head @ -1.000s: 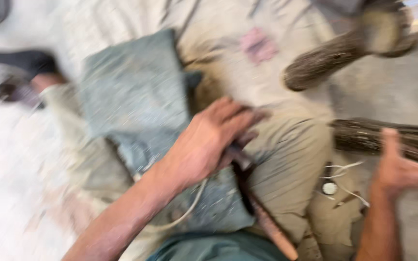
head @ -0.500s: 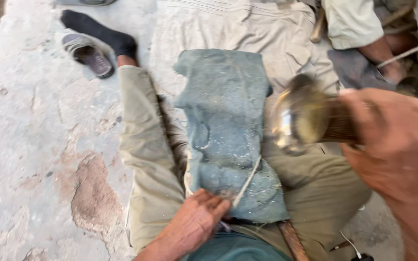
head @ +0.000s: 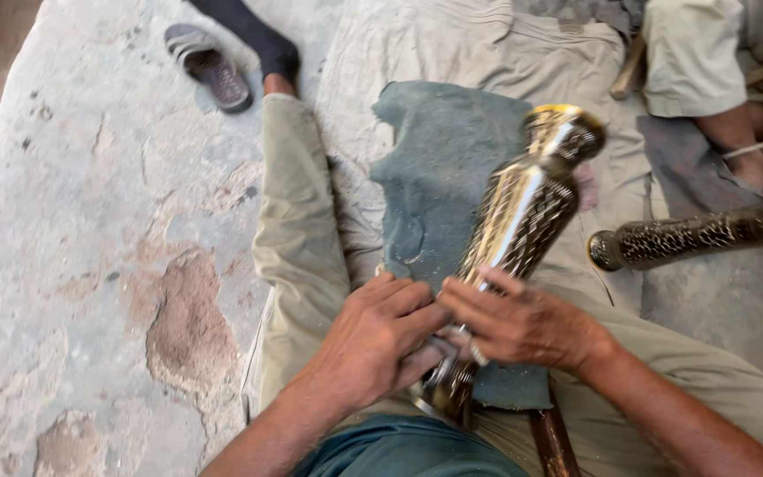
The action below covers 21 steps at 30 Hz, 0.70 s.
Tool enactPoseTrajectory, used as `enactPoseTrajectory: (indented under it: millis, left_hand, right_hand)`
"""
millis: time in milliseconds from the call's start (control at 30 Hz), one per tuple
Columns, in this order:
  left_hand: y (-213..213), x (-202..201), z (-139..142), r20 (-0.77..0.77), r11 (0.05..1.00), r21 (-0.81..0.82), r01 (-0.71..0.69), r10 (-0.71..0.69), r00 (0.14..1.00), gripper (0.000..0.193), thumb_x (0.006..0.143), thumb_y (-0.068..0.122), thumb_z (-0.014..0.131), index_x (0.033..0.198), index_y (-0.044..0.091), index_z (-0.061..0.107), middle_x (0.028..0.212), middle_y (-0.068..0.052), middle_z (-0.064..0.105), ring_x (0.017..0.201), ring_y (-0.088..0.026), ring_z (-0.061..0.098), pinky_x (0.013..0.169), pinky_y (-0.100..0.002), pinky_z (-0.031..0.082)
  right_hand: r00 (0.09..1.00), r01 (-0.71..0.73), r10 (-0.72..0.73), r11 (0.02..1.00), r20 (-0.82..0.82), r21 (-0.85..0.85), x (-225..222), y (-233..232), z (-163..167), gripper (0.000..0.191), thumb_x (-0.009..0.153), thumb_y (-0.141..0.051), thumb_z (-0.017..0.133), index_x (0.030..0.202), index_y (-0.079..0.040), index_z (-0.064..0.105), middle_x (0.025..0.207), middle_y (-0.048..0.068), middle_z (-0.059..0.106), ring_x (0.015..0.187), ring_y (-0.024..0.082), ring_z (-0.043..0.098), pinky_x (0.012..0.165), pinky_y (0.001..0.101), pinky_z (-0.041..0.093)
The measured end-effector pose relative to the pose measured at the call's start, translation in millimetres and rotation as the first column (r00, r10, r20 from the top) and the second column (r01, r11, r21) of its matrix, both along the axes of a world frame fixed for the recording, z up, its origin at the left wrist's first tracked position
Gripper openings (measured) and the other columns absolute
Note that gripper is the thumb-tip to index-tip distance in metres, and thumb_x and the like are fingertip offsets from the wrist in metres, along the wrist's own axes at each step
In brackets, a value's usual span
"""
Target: The person sits on the floor and uses a wooden mallet and a small metal punch to emboss or refine decorative patterns on the neck of a silver-colored metal vase. The vase is held steady on a cloth pad on the lap while the person repeatedly taps the punch along the rim and upper body.
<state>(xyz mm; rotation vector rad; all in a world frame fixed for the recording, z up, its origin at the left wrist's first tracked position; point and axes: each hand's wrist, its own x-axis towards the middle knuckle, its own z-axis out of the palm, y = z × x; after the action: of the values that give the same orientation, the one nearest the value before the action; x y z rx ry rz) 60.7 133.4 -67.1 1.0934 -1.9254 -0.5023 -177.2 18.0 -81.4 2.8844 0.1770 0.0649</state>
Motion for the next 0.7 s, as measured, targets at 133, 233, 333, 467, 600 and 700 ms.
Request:
enactPoseTrajectory:
  millis: [133, 233, 333, 467, 600, 700]
  left_hand:
    - [4, 7, -20, -0.001, 0.99, 0.142, 0.02, -0.02, 1.0, 0.033, 0.081, 0.034, 0.084, 0.094, 0.007, 0.07, 0.085, -0.007, 0.057, 0.078, -0.025, 0.057, 0.069, -0.041, 0.045]
    - [7, 3, -33, -0.014, 0.959, 0.272, -0.084, 0.091, 0.996, 0.042, 0.077, 0.042, 0.086, 0.091, 0.005, 0.072, 0.079, -0.007, 0.058, 0.072, -0.024, 0.057, 0.064, -0.04, 0.045]
    - [1, -6, -43, -0.032, 0.947, 0.287, -0.141, 0.157, 0.987, 0.045, 0.076, 0.044, 0.087, 0.091, 0.005, 0.071, 0.08, -0.008, 0.057, 0.076, -0.025, 0.057, 0.066, -0.04, 0.047]
    - [-14, -16, -46, -0.02, 0.976, 0.182, -0.12, 0.126, 0.992, 0.045, 0.079, 0.044, 0.085, 0.089, 0.004, 0.067, 0.084, -0.009, 0.056, 0.081, -0.026, 0.057, 0.072, -0.042, 0.047]
    - [-20, -17, -43, 0.243, 0.924, 0.325, -0.203, 0.126, 0.962, 0.058, 0.077, 0.06, 0.087, 0.095, 0.007, 0.069, 0.082, -0.009, 0.061, 0.08, -0.026, 0.057, 0.075, -0.043, 0.048]
    - [-24, -16, -44, 0.092, 0.888, 0.388, -0.249, 0.232, 0.968, 0.105, 0.062, 0.062, 0.089, 0.138, -0.001, 0.053, 0.101, -0.016, 0.071, 0.093, -0.03, 0.064, 0.084, -0.046, 0.051]
  right_hand:
    - [0.984, 0.178, -0.178, 0.984, 0.002, -0.009, 2, 32, 16, 0.033, 0.087, -0.021, 0.062, 0.119, -0.015, 0.067, 0.144, 0.007, 0.061, 0.139, 0.024, 0.051, 0.121, 0.054, 0.022]
    - [0.848, 0.469, -0.508, 0.853, 0.155, 0.227, -10, 56, 37, 0.05, 0.078, -0.008, 0.063, 0.128, -0.003, 0.065, 0.142, 0.013, 0.061, 0.134, 0.027, 0.055, 0.117, 0.0591, 0.025]
    - [0.665, 0.553, -0.711, 0.675, 0.23, 0.489, -28, 83, 35, 0.042, 0.082, -0.002, 0.067, 0.124, -0.002, 0.065, 0.133, 0.013, 0.065, 0.123, 0.028, 0.063, 0.113, 0.0572, 0.038]
    - [0.575, 0.501, -0.804, 0.491, 0.151, 0.713, -33, 111, -9, 0.028, 0.082, -0.007, 0.075, 0.11, -0.006, 0.071, 0.114, 0.009, 0.073, 0.1, 0.023, 0.073, 0.089, 0.0418, 0.058]
    - [0.521, 0.427, -0.849, 0.347, 0.086, 0.835, -28, 124, -35, 0.023, 0.081, -0.011, 0.078, 0.103, -0.004, 0.074, 0.105, 0.013, 0.075, 0.091, 0.028, 0.077, 0.075, 0.036, 0.061]
    - [0.471, 0.471, -0.791, -0.148, -0.39, 0.87, -20, 123, -39, 0.021, 0.084, -0.02, 0.082, 0.098, -0.006, 0.075, 0.094, 0.008, 0.078, 0.08, 0.022, 0.081, 0.07, 0.0348, 0.063]
